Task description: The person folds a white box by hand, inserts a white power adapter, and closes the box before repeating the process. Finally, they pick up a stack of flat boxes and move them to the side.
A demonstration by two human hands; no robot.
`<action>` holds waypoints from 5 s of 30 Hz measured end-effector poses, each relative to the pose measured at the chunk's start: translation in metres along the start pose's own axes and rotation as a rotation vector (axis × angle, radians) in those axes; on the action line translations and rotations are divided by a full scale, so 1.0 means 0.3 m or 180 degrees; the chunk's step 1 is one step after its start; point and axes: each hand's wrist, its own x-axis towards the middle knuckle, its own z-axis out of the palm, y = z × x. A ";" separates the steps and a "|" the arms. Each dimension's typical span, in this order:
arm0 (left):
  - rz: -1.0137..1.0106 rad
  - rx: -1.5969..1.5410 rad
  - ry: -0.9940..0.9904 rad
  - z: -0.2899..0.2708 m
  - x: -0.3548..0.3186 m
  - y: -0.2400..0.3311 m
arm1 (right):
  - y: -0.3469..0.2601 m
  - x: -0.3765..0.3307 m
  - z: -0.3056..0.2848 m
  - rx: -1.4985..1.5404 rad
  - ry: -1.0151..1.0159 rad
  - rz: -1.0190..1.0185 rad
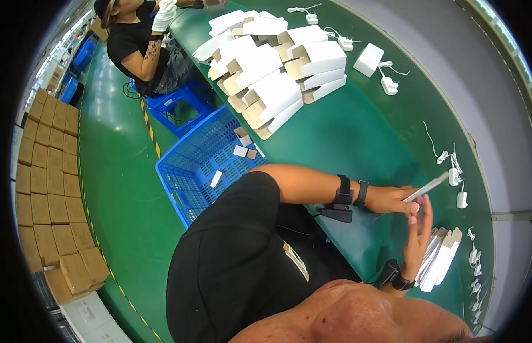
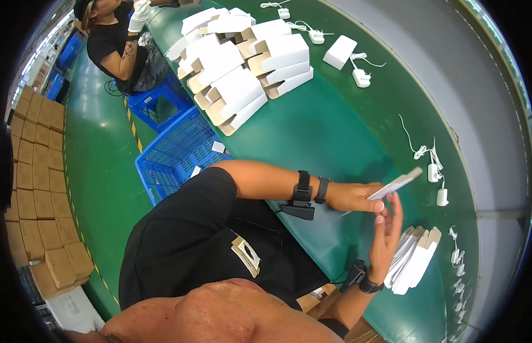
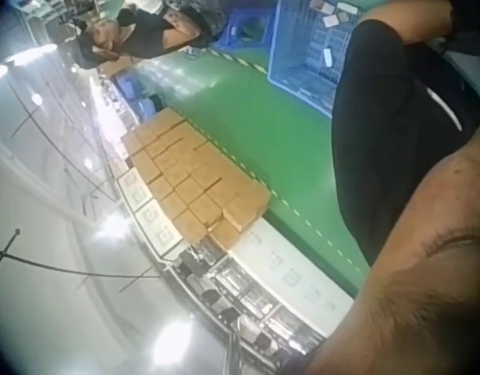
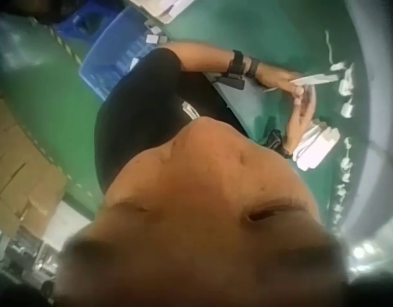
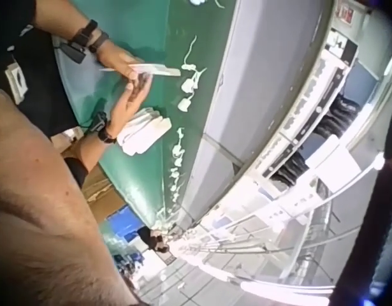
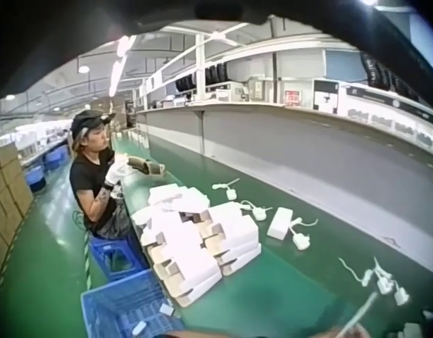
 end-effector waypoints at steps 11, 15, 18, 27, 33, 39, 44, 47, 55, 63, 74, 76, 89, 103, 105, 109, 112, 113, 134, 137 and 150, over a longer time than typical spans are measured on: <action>-0.0205 -0.0803 -0.0496 -0.042 0.058 -0.058 | 0.077 0.143 -0.277 0.0152 -0.0890 0.1248; -0.0296 -0.0696 -0.0200 -0.058 0.077 -0.002 | 0.121 0.142 -0.274 0.0295 -0.0941 0.0807; 0.0076 -0.0661 0.0824 -0.065 0.098 0.034 | 0.104 0.176 -0.169 0.0095 0.0389 0.0264; -0.0114 -0.1261 0.0392 -0.088 0.146 -0.054 | 0.130 0.237 -0.175 0.0086 0.0003 0.0037; 0.0141 -0.0397 0.0882 -0.133 0.260 -0.124 | 0.189 0.307 -0.163 0.0626 0.0345 -0.0269; 0.0440 -0.0729 0.0986 -0.147 0.325 -0.164 | 0.207 0.369 -0.200 0.0078 0.0341 -0.1258; 0.0320 -0.0150 0.0956 -0.134 0.346 -0.161 | 0.235 0.367 -0.273 0.0213 0.0045 -0.0800; 0.0357 0.0015 0.1012 -0.125 0.358 -0.159 | 0.233 0.366 -0.274 0.0737 0.0113 -0.0531; 0.0440 0.0259 0.0951 -0.123 0.382 -0.169 | 0.252 0.373 -0.283 0.0469 0.0356 -0.0300; 0.0432 0.0479 0.0912 -0.122 0.372 -0.195 | 0.234 0.371 -0.321 0.0187 0.0129 -0.0153; 0.1026 0.0502 0.0972 -0.157 0.415 -0.204 | 0.282 0.406 -0.321 -0.0589 0.0081 -0.1274; 0.0952 0.0531 0.0967 -0.143 0.421 -0.180 | 0.293 0.395 -0.333 -0.0291 0.0110 -0.1079; -0.0288 -0.0475 0.2216 -0.188 0.461 -0.026 | -0.039 0.179 -0.580 -0.1858 0.1105 -0.0809; -0.0129 -0.1527 0.2960 -0.382 0.374 -0.153 | 0.163 -0.163 -0.715 -0.3787 0.1765 0.0548; -0.0568 -0.1298 0.2239 -0.271 0.351 -0.090 | 0.144 -0.165 -0.707 -0.4019 0.1782 0.0595; -0.0462 -0.0840 0.1165 -0.031 0.336 0.010 | 0.058 -0.120 -0.642 -0.4361 0.2070 -0.0002; -0.0018 -0.0603 0.0823 0.122 0.361 0.031 | -0.024 0.002 -0.431 -0.3081 0.2074 -0.1020; 0.0205 -0.0692 0.0958 0.167 0.384 0.032 | -0.036 0.035 -0.378 -0.2722 0.1792 -0.1095; 0.0142 -0.0560 0.1020 -0.028 0.597 -0.124 | 0.167 0.410 -0.628 0.0034 0.0120 -0.0081; 0.0251 -0.0333 0.0956 0.006 0.652 -0.170 | 0.267 0.427 -0.650 0.0192 0.0322 -0.0414; -0.0012 -0.0277 0.0974 0.056 0.678 -0.230 | 0.328 0.408 -0.668 0.0564 0.0612 -0.0995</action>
